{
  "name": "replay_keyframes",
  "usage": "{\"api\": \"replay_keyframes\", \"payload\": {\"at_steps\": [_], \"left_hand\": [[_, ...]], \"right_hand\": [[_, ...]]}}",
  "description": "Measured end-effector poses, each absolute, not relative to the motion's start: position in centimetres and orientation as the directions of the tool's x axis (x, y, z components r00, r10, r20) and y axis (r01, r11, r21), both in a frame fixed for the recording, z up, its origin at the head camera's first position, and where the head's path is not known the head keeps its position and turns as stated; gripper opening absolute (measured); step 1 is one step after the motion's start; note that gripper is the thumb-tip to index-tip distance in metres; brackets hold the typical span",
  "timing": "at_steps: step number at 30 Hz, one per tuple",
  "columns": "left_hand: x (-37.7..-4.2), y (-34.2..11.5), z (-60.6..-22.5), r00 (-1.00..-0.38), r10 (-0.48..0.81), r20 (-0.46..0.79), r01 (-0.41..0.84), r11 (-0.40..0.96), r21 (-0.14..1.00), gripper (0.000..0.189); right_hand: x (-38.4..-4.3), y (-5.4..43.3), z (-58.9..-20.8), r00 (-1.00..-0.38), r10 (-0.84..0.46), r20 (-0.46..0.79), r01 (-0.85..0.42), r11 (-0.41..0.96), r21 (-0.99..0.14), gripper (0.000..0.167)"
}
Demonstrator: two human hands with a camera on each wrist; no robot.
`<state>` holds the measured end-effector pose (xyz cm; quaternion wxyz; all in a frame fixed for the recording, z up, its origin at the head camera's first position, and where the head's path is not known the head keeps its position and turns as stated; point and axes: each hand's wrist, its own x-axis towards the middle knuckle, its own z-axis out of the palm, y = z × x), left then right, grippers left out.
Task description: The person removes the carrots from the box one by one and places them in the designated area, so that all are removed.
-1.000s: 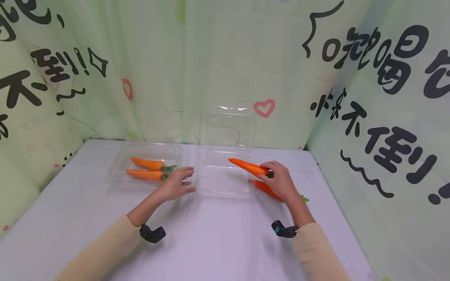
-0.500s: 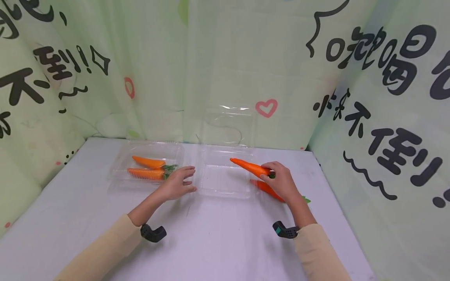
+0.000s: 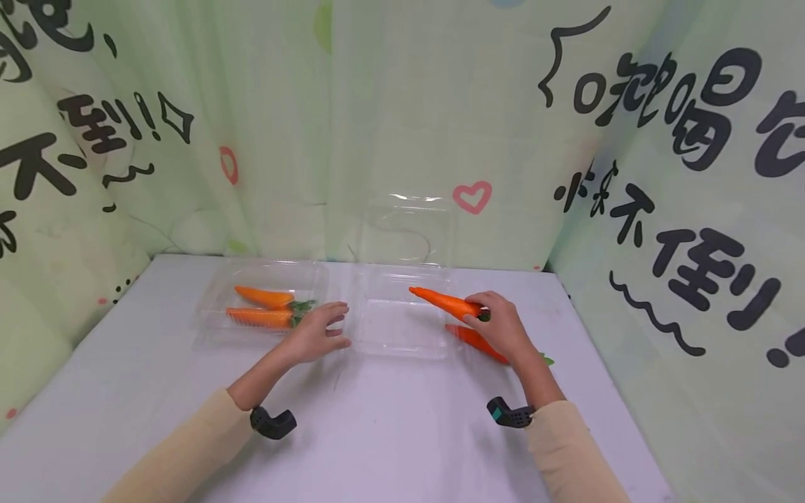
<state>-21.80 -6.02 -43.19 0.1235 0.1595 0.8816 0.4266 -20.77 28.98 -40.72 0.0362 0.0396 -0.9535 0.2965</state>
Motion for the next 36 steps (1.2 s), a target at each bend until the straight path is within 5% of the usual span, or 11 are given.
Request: {"api": "replay_keyframes", "payload": {"at_steps": [14,36], "left_hand": [[-21.57,-5.94,-42.74,-0.914,0.4,-0.063,0.223,0.626,0.747,0.046],[-21.05,-6.14,-42.63,-0.925,0.374,-0.074,0.202,0.646,0.736,0.044]], "right_hand": [[-20.89,29.18,-41.12,-0.995,-0.043,0.093,-0.09,0.806,-0.585,0.04],[-21.08,28.45,-41.66,-0.995,-0.023,0.092,-0.075,0.79,-0.609,0.038]]}}
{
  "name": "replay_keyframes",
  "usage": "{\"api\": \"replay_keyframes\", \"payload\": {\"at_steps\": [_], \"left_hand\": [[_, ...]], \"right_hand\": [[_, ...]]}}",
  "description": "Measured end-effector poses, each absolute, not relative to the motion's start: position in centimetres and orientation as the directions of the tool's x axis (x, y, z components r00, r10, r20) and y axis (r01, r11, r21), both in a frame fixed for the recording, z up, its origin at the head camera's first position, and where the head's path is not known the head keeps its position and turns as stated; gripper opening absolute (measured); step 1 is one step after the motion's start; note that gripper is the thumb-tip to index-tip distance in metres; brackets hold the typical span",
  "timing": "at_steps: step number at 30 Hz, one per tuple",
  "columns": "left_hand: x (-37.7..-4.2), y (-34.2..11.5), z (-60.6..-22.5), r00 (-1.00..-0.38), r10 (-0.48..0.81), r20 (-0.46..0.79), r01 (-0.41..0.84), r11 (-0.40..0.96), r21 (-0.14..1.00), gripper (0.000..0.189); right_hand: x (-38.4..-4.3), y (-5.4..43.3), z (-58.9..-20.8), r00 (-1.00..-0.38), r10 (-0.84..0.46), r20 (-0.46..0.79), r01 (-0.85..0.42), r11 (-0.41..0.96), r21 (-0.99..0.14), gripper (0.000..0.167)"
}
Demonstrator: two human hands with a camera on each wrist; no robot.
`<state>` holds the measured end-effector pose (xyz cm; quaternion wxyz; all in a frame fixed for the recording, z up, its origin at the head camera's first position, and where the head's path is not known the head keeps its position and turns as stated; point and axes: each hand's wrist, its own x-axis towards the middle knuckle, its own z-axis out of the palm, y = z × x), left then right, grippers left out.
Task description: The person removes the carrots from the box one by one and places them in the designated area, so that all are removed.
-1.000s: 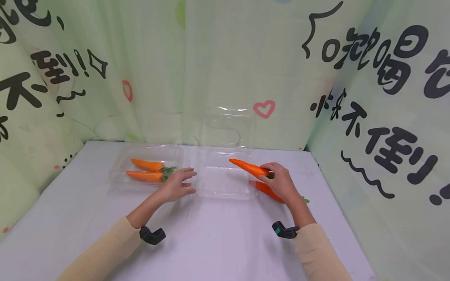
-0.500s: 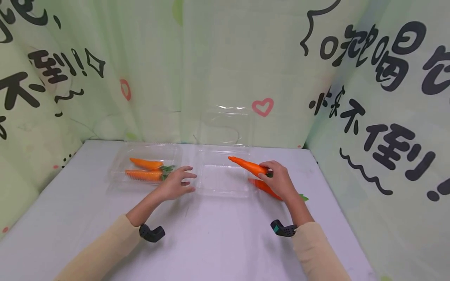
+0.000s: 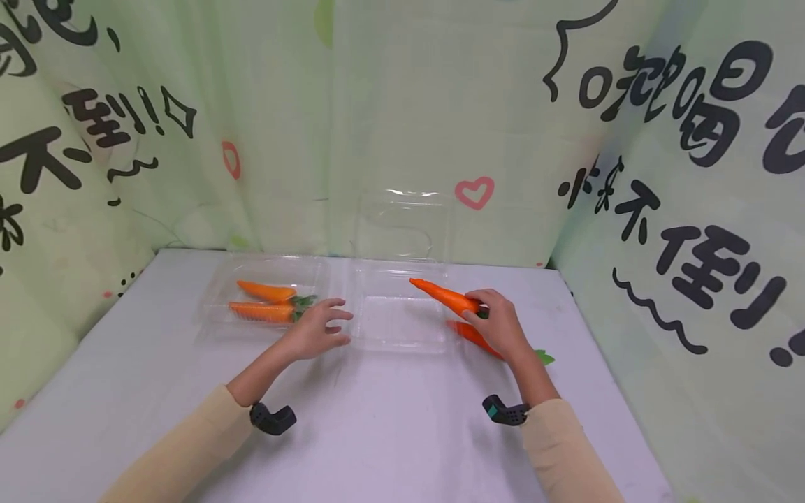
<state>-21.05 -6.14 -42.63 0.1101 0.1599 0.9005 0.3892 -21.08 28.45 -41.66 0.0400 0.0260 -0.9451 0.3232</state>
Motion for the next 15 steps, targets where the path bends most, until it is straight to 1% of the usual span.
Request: {"api": "replay_keyframes", "payload": {"at_steps": [15], "left_hand": [[-20.75,-6.33,-42.57,-0.927,0.372,-0.055,0.216,0.646,0.732,0.043]], "right_hand": [[-21.19,28.3,-41.56,-0.996,-0.032,0.08,-0.075,0.782,-0.619,0.039]]}}
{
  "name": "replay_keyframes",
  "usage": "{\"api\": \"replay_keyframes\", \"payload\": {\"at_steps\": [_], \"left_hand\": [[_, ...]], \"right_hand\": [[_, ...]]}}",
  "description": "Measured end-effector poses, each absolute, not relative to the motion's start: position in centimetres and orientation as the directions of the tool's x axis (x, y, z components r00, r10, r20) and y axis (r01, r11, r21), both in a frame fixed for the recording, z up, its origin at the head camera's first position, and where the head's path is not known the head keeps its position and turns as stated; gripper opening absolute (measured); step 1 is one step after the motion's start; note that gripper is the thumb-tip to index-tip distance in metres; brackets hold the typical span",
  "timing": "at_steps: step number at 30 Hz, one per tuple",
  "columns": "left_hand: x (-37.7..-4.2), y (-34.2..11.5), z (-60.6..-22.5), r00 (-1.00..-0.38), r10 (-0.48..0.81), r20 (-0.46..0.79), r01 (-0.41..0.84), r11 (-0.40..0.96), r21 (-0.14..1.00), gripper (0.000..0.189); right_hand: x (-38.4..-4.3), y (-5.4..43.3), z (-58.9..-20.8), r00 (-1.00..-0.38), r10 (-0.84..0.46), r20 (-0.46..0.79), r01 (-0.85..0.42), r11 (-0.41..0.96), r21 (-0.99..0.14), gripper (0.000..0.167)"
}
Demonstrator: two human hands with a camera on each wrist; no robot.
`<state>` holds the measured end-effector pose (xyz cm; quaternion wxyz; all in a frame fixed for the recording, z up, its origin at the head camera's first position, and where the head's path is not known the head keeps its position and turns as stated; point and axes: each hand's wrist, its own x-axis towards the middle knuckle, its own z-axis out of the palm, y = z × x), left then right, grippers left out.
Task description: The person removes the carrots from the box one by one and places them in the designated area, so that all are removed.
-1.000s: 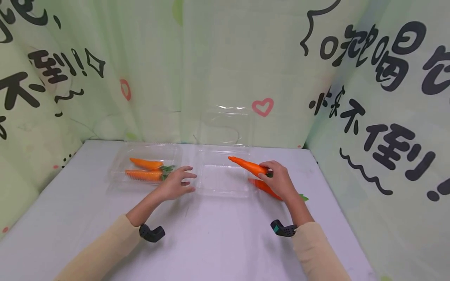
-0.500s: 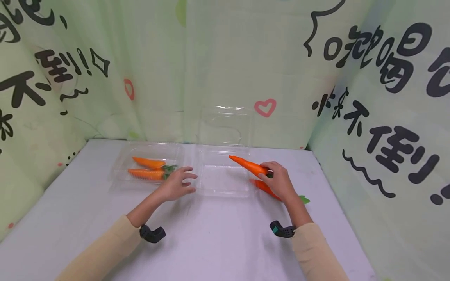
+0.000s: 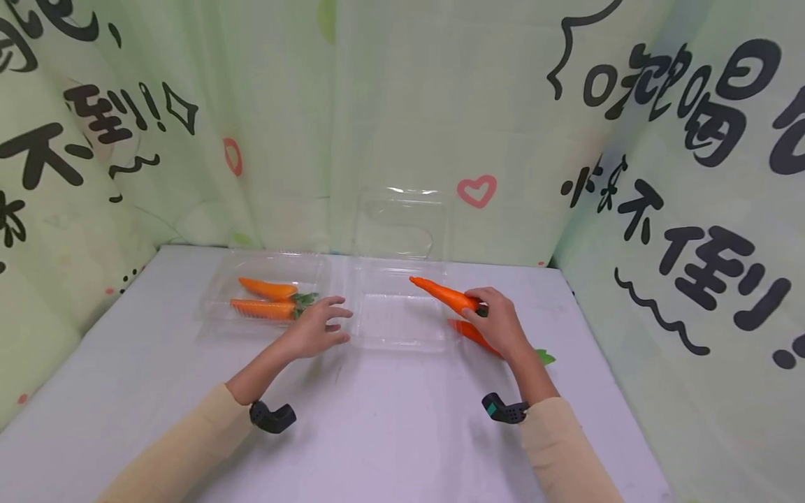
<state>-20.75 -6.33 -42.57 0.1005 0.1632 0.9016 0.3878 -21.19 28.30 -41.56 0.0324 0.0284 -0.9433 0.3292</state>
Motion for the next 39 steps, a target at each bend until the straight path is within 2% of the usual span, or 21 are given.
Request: {"api": "replay_keyframes", "payload": {"at_steps": [24,39], "left_hand": [[-20.92,-6.32,-42.41,-0.928,0.365,-0.074,0.2,0.655,0.728,0.044],[-20.79,-6.31,-42.55,-0.929,0.367,-0.053,0.218,0.654,0.725,0.043]], "right_hand": [[-21.26,28.13,-41.22,-0.997,-0.041,0.071,-0.075,0.795,-0.602,0.04],[-21.29,28.29,-41.24,-0.997,-0.003,0.081,-0.051,0.796,-0.603,0.039]]}}
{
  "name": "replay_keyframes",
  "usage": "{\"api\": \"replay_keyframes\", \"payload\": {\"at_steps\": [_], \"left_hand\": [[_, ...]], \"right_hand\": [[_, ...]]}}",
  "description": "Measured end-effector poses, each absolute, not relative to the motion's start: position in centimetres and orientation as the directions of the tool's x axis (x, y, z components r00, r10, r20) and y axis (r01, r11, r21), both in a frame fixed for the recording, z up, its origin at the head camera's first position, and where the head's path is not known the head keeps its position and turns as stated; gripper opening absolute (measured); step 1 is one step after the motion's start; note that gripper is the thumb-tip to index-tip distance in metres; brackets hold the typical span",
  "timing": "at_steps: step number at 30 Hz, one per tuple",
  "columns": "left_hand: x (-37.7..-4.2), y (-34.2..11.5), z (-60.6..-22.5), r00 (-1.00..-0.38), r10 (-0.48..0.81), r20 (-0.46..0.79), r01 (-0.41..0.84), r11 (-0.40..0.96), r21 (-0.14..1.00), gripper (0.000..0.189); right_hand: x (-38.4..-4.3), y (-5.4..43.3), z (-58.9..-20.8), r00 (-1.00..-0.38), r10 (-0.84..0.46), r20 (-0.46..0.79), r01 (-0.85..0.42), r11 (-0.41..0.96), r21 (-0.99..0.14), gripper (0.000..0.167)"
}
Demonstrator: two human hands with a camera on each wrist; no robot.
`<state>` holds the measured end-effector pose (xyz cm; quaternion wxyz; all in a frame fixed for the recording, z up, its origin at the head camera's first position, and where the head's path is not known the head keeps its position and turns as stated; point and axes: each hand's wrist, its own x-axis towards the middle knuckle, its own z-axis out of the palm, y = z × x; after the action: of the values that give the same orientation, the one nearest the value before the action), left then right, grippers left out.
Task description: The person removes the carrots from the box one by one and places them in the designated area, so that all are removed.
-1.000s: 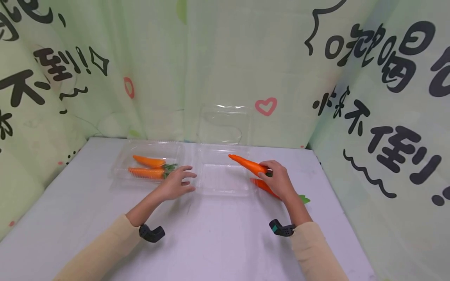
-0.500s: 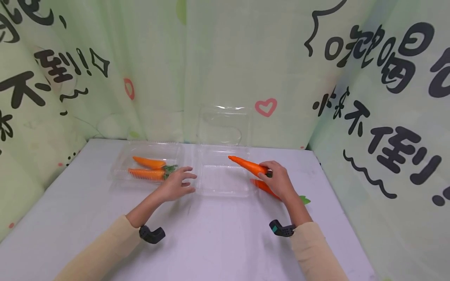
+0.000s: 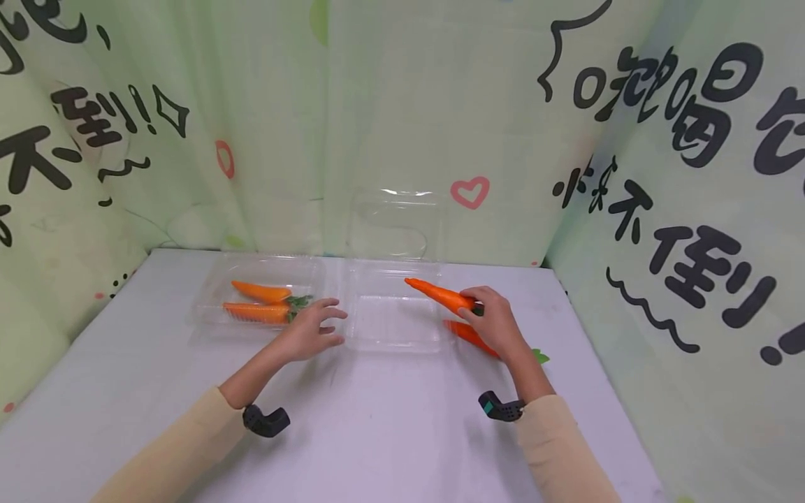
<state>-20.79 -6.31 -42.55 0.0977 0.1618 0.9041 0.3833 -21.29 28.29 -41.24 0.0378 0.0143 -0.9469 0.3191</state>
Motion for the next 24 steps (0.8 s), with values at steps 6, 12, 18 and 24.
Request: {"api": "replay_keyframes", "payload": {"at_steps": [6,12,18,24], "left_hand": [[-20.8,-6.3,-42.6,-0.93,0.363,-0.051,0.217,0.658,0.721,0.043],[-20.8,-6.3,-42.3,-0.931,0.362,-0.045,0.224,0.665,0.713,0.043],[-20.8,-6.5,-42.4,-0.931,0.359,-0.062,0.21,0.67,0.712,0.043],[-20.7,-6.5,-42.5,-0.929,0.366,-0.059,0.215,0.662,0.718,0.044]], "right_hand": [[-21.1,29.0,-41.1,-0.995,-0.009,0.104,-0.068,0.81,-0.582,0.04],[-20.8,29.7,-40.9,-0.993,-0.005,0.117,-0.072,0.816,-0.574,0.039],[-20.3,30.4,-41.1,-0.991,-0.022,0.129,-0.093,0.816,-0.57,0.038],[-19.8,31.3,-41.1,-0.991,-0.016,0.133,-0.091,0.812,-0.577,0.038]]}}
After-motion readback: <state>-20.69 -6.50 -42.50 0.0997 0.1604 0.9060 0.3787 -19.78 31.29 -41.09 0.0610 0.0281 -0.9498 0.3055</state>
